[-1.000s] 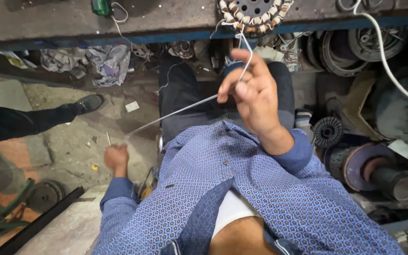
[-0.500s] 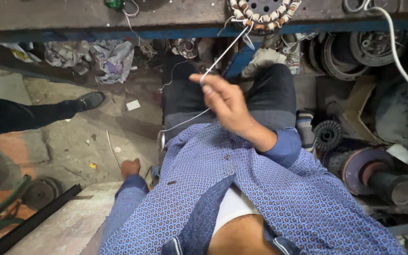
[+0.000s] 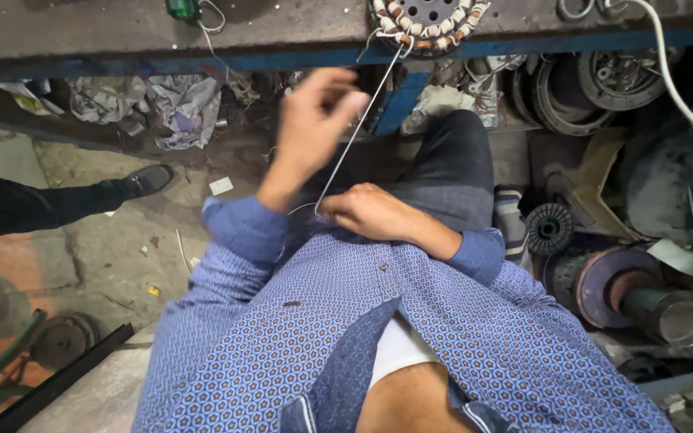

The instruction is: The person threads a white wire through the slots of a motor stator, pulling and arranging the wire by hand. The person repeatedly inserts the wire into different slots and adjusts its position on the stator.

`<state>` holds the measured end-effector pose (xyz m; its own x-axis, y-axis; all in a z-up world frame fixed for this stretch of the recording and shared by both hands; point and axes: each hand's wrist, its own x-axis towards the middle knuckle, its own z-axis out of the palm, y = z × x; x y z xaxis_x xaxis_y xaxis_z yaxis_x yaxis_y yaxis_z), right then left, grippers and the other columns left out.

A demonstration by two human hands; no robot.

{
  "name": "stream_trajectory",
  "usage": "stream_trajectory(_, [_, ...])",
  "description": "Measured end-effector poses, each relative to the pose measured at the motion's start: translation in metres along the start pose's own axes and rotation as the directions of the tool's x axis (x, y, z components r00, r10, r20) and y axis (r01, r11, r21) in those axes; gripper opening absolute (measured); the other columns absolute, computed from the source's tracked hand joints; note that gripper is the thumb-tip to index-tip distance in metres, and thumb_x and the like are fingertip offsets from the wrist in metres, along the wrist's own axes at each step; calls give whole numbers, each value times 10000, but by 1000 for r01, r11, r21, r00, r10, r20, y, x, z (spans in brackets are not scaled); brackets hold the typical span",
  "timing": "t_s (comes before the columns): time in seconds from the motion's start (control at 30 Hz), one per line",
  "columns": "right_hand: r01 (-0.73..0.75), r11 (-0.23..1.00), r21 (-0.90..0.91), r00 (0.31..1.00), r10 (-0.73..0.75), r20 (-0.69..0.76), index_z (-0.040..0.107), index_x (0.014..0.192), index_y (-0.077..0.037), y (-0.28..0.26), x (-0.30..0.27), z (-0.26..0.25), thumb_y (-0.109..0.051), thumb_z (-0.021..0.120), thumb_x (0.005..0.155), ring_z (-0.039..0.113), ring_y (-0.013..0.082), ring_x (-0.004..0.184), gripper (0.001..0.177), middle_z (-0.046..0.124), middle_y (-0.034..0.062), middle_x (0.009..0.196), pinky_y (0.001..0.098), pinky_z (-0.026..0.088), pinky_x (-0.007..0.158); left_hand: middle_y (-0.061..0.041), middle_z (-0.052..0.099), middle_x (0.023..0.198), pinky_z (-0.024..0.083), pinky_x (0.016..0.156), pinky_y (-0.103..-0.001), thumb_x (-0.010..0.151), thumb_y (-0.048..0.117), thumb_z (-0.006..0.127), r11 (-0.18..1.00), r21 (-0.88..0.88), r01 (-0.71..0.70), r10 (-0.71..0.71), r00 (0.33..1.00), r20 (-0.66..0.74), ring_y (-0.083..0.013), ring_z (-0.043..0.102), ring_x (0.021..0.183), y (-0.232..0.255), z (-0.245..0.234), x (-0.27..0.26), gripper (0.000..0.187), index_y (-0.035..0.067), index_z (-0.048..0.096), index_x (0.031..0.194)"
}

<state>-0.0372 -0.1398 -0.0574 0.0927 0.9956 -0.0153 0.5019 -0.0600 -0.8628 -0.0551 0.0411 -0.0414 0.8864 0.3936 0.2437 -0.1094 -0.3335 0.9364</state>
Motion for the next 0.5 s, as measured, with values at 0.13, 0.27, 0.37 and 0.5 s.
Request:
stream_trajectory(0.13, [-9, 1000, -4, 999, 9, 39, 709, 1112, -62, 3, -10, -4, -143, 662, 914, 725, 333, 905, 219, 753, 158, 997, 456, 559, 792, 10, 657, 743, 444, 493, -221, 958, 235, 688, 683, -536, 495, -345, 866, 361, -60, 577, 558, 27, 31, 23, 235, 51, 648, 1100])
stream_trajectory(0.27, [-192, 962, -196, 900, 93, -426, 666, 954, -49, 1, -17, -28, -198, 782, 889, 667, 330, 846, 200, 681, 162, 884, 426, 527, 744, 56, 564, 713, 327, 493, -196, 1029, 224, 692, 709, -587, 391, -335, 919, 208, -9, 450, 562, 10, 28, 14, 196, 34, 685, 1077])
stream_trajectory(0.37, [-172, 979, -110, 634, 24, -773, 626, 1359, -49, -4, -19, -53, -92, 737, 983, 643, 220, 809, 395, 671, 110, 947, 337, 526, 735, 68, 554, 703, 304, 486, -193, 1026, 214, 693, 728, -571, 379, -336, 924, 184, -3, 429, 552, 1, 21, 10, 172, 44, 686, 1055])
stream_trajectory(0.5, [-212, 953, -214, 520, -76, -851, 602, 1458, -100, 2, -5, -79, -50, 747, 1032, 657, 201, 847, 453, 683, 79, 935, 338, 524, 772, 65, 561, 713, 305, 498, -189, 1021, 196, 704, 732, -580, 358, -321, 932, 170, -2, 431, 564, 4, 19, 9, 154, 45, 688, 1048])
